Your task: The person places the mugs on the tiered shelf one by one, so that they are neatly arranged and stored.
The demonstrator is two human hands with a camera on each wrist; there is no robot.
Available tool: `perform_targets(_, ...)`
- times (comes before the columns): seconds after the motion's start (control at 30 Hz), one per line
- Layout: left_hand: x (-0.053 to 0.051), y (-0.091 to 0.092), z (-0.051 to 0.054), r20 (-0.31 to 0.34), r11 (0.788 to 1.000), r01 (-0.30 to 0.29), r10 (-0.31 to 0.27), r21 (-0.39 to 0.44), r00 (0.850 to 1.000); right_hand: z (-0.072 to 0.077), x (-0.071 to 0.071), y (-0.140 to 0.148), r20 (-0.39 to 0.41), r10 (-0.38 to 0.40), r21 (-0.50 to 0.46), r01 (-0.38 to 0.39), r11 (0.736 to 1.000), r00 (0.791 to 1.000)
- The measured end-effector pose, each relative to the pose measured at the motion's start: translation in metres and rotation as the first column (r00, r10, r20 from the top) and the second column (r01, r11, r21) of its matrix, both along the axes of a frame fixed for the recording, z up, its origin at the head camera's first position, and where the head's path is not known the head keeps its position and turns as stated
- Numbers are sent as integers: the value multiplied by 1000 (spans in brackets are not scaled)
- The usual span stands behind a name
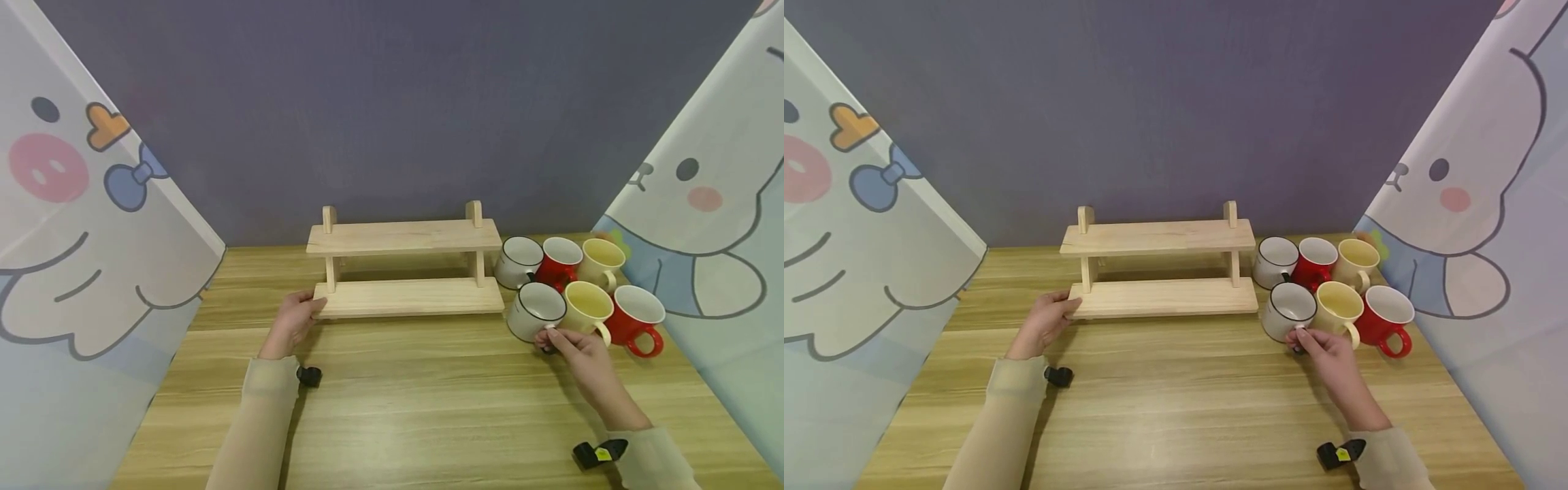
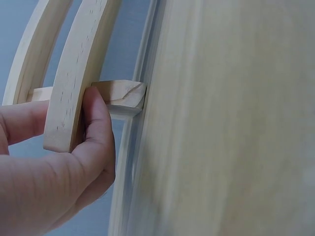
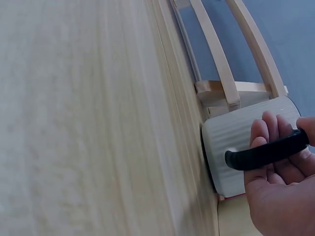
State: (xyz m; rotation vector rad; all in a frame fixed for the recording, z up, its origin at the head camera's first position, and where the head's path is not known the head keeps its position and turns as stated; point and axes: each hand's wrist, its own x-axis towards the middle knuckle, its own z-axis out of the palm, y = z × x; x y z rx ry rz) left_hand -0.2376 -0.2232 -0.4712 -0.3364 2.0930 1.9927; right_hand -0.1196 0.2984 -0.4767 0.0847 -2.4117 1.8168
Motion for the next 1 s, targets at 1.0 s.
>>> perform_targets(1.0, 3, -5, 4, 6, 999, 38, -38, -10, 999, 96, -20, -42, -88, 104, -335, -128, 933, 991)
